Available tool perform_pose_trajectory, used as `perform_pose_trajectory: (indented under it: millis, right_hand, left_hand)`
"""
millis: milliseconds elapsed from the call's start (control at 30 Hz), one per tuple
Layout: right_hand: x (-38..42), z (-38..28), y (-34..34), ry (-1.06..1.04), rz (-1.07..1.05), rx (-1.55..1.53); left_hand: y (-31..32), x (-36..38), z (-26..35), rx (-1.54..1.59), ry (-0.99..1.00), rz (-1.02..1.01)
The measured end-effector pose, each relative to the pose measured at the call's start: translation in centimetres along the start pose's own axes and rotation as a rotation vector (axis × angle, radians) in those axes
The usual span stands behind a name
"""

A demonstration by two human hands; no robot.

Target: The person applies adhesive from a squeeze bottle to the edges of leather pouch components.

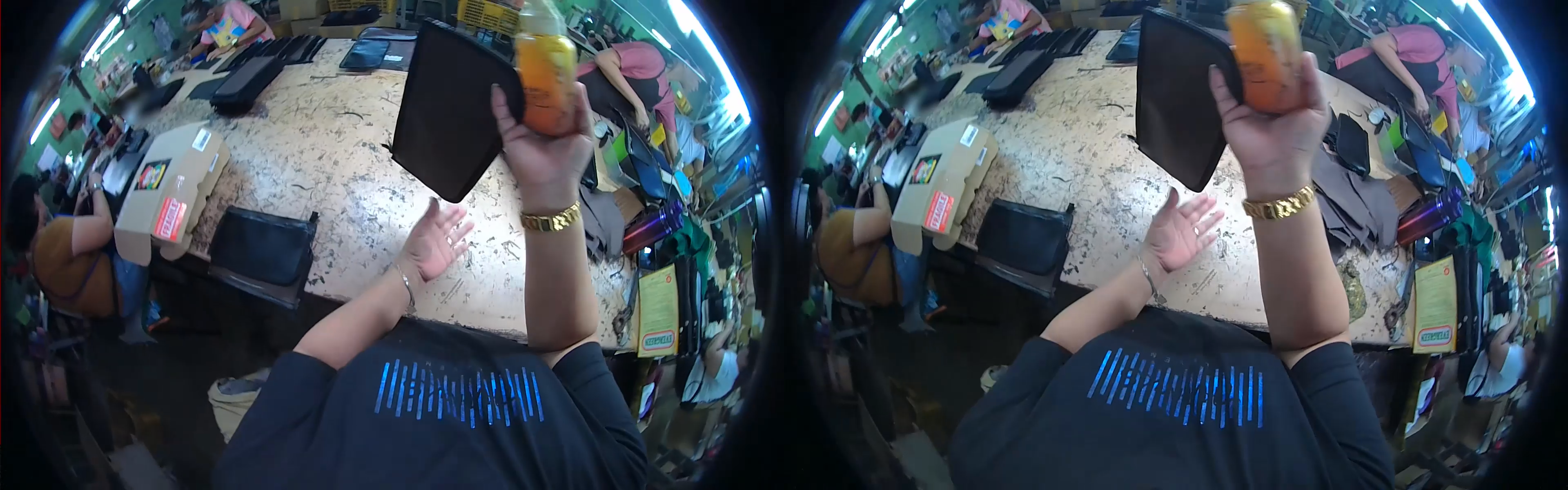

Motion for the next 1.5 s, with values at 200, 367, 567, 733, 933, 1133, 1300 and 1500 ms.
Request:
perform_pose_trajectory:
  millis: [200, 367, 567, 733, 933, 1133, 1300, 1500]
  right_hand:
    - [1.4, -3.4, -2.8, 0.000, -0.093, -0.104]
    - [3.4, -3.8, -10.8, 0.095, -0.132, -0.219]
    - [8.6, -7.3, -21.2, 0.154, 0.165, -0.005]
    - [9.3, -11.2, -19.2, 0.049, 0.121, 0.161]
    - [8.3, -10.6, -17.2, 0.094, 0.101, 1.131]
    - [7.7, -6.8, -17.2, 0.035, 0.002, 1.263]
    - [8.0, -3.3, -20.7, 0.172, 0.117, 0.886]
    - [7.1, -1.6, -24.1, 0.219, 0.165, 1.007]
  left_hand:
    - [2.5, 0.5, 3.6, 0.270, 0.207, -0.411]
    - [0.2, 3.0, 6.0, -0.441, 0.364, 0.152]
    - [3.5, 10.0, 10.9, -1.699, 0.510, 0.519]
    - [-4.6, 12.8, 11.0, -1.274, 0.491, 0.687]
    - [-4.5, 14.3, 8.4, -1.188, 0.385, 0.846]
    - [-6.7, 12.8, 4.0, -0.978, 0.360, 0.546]
    - [-7.9, 12.6, 3.7, -1.181, 0.282, 0.589]
    - [-8.1, 12.8, 4.0, -1.171, 0.311, 0.641]
Point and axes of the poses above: each hand's wrist, its own x-axis away from the middle knuckle, its own y-axis out of the palm, z = x × y, the point moved 8 cm from there along -x, towards the middle knuckle, and after that the axes turned 12 degrees about -z, right-handed, at the moved point
